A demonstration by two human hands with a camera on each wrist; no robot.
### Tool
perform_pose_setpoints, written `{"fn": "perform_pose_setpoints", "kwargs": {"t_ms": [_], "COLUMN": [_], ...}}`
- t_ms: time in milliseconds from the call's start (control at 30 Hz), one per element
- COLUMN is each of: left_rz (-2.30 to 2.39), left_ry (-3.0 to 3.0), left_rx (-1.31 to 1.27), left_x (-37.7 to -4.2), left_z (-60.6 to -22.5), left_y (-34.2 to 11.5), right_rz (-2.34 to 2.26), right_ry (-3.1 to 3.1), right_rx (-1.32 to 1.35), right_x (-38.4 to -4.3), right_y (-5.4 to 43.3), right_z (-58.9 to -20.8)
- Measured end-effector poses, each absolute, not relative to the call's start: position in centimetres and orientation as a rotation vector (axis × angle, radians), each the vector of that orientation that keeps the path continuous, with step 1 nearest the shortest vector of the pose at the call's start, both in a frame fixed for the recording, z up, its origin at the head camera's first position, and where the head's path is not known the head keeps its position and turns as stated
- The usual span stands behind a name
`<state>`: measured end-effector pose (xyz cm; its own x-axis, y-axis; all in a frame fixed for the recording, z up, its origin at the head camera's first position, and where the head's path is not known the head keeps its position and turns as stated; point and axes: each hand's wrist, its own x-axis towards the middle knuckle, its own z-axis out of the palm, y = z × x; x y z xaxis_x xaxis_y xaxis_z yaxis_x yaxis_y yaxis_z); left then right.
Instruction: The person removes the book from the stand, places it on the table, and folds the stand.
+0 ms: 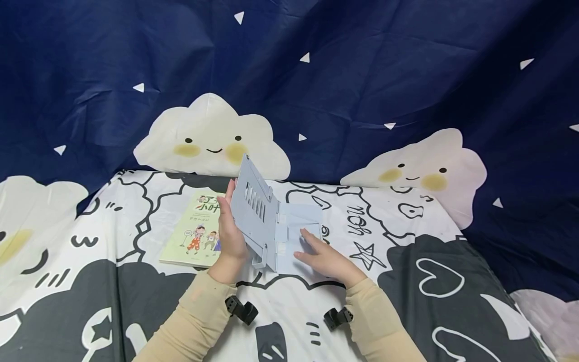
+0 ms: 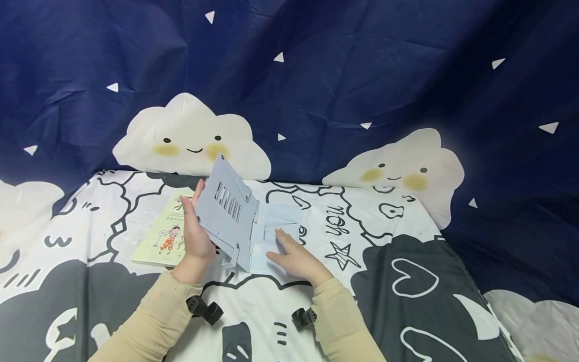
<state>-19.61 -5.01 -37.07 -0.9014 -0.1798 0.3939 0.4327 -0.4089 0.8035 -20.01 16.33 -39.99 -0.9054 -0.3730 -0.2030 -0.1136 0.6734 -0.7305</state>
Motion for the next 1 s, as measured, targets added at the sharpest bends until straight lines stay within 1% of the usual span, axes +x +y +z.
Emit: {"fn": "perform_pose_setpoints", "kwargs": {"t_ms": [500, 633, 833, 1000], "left_rz": [-2.360, -2.347, -2.177, -2.146], "left_ry": [-1.489, -1.528, -1.744, -1.854], "left_rx": [-0.270, -0.312, -0.332, -0.449], "left_x": [-19.3, -19.0, -18.8, -18.5], "left_z": [-36.8, -36.8, -37.2, -37.6], "left_y": [-4.5, -4.1, -3.5, -2.6], "right_rz": [-0.723, -0.770, -0.906, -1.073], "right_ry": [2.568, 2.573, 2.598, 2.594], "right_rx": [-0.591, -0.566, -0.471, -0.400], "right_x": [-19.6, -19.7, -19.8, -19.7], "right_y": [16.2, 16.2, 16.2, 16.1], "right_z": [-40.1, -40.1, -40.0, -39.7]}}
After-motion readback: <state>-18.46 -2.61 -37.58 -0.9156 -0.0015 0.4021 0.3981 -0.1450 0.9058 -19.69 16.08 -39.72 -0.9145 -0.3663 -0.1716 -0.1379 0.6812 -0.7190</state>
